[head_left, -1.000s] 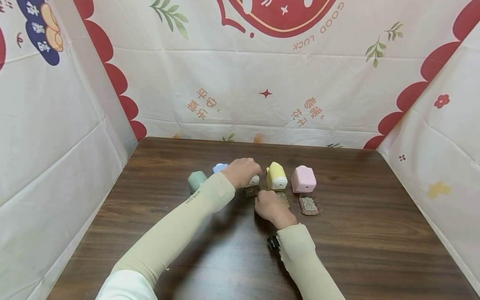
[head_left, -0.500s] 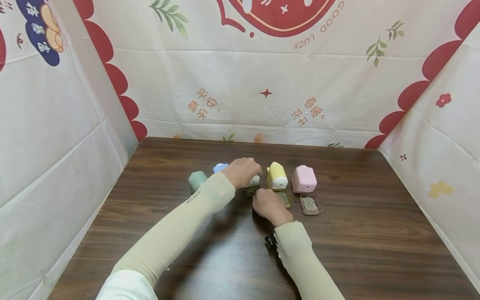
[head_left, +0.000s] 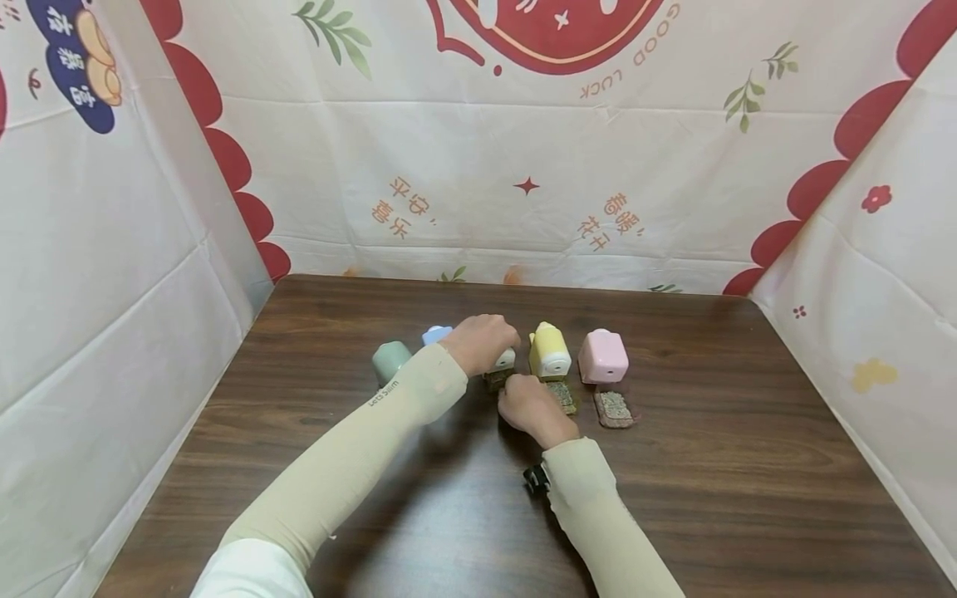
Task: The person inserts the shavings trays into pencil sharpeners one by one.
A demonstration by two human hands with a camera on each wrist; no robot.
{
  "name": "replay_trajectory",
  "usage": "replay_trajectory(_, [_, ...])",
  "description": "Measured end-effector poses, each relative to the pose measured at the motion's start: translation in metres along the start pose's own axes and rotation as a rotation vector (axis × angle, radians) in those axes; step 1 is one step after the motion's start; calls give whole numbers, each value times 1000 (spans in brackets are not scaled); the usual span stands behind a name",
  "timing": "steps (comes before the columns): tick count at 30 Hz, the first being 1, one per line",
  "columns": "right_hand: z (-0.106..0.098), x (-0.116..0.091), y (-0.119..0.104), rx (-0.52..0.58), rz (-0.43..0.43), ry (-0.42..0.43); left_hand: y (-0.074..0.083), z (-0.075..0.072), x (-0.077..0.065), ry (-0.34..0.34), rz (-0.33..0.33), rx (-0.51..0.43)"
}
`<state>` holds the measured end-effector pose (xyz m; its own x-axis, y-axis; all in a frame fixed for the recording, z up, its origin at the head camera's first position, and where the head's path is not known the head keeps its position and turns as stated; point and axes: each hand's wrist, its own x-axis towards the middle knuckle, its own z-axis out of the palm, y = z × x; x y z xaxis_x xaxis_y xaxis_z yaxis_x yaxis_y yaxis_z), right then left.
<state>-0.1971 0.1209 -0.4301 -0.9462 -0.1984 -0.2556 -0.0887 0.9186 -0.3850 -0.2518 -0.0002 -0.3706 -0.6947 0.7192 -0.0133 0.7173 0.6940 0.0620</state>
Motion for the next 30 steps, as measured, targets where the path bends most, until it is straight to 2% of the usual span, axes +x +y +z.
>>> replay_trajectory(30, [5,12,-4,21,-24,65,-1,2,-1,9,-10,-24])
